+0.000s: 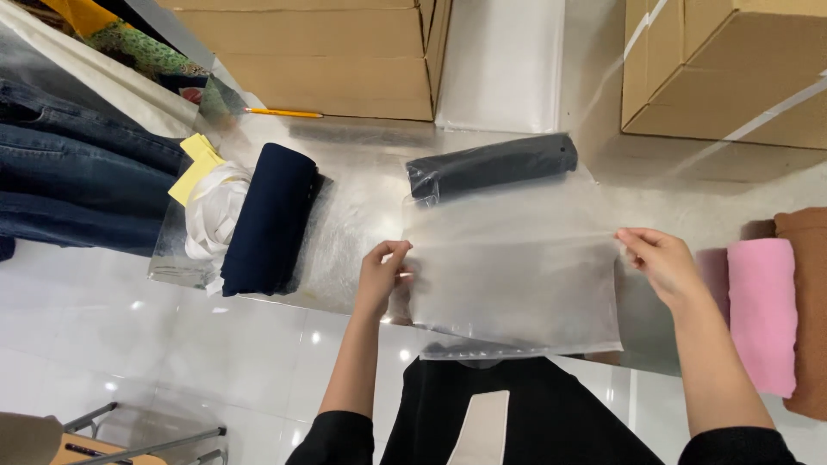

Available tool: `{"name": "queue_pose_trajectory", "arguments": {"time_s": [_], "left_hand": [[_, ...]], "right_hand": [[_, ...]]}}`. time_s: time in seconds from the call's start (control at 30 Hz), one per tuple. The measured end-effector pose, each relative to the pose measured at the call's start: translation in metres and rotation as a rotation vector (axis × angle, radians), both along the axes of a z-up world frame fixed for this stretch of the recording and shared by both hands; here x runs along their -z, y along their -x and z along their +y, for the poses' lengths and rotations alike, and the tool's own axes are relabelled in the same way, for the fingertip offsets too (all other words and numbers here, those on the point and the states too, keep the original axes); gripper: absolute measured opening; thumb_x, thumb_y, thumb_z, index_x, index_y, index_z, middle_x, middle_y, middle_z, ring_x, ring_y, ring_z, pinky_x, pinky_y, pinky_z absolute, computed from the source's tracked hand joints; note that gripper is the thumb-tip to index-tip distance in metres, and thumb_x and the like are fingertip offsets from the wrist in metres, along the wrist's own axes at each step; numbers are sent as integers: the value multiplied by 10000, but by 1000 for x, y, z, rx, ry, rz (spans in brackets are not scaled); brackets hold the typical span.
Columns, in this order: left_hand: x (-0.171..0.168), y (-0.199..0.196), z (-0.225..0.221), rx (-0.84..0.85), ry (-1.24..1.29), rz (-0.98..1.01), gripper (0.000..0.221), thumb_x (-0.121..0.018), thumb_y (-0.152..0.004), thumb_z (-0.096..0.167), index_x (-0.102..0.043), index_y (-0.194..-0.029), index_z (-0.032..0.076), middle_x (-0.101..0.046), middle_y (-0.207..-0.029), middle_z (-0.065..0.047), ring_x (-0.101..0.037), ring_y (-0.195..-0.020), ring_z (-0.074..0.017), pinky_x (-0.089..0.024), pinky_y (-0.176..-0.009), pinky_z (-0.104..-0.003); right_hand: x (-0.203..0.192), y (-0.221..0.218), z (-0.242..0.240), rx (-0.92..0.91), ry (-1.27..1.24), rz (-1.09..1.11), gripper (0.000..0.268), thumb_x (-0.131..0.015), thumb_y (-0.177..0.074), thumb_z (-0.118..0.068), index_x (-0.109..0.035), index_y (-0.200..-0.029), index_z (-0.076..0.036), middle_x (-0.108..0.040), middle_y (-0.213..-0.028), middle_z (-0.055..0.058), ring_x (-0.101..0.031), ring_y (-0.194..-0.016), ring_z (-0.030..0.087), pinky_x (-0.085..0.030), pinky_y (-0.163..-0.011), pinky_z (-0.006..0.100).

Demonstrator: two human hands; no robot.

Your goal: The person wraps folded clothes in clear plastic bags on a metal table. They first wrap a dark-colored folded item, then a pink folded item, smoothing the plastic around each bundle. Cardboard boxes and other folded clothes are visible in the background.

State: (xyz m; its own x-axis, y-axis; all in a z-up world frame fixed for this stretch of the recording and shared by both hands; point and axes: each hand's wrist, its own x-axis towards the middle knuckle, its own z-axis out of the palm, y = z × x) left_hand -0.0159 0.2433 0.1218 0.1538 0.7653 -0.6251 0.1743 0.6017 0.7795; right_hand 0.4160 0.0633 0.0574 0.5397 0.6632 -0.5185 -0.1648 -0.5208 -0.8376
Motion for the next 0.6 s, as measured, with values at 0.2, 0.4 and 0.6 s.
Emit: {"name": "queue_pose_trajectory", "arguments": {"time_s": [0.2, 0.4, 0.6], "left_hand": [[-40, -33, 60, -3, -182, -97, 289, -586, -1047, 366, -567, -985, 84, -549, -1110, -68, -832, -814, -337, -630, -564, -344], [-53, -70, 143, -51, -258, -131, 244, -547, -1070, 342, -513, -982, 117, -547, -1057, -45, -828, -865, -297, -649, -643, -383], [-42, -79, 167, -136, -306, -166, 249, -563, -1037, 375, -518, -912, 164, -565, -1112, -12, -712, -1162, -235, -675, -854, -407]], "right_hand": [[-27, -51, 61, -103, -208, 29, 156, -683, -1096, -213, -726, -1152, -75, -712, -1024, 12, -595, -702, 101, -501, -670, 226], [-125, -33, 147, -69, -243, 6, 141, -619, -1157, -208, -627, -1140, -68, -724, -1114, 76, -799, -1085, 300, -658, -896, 313], [-64, -57, 176, 40, -482, 92, 82, -617, -1120, -179, -656, -1061, -136, -770, -1136, 45, -793, -1089, 174, -671, -1042, 308]]}}
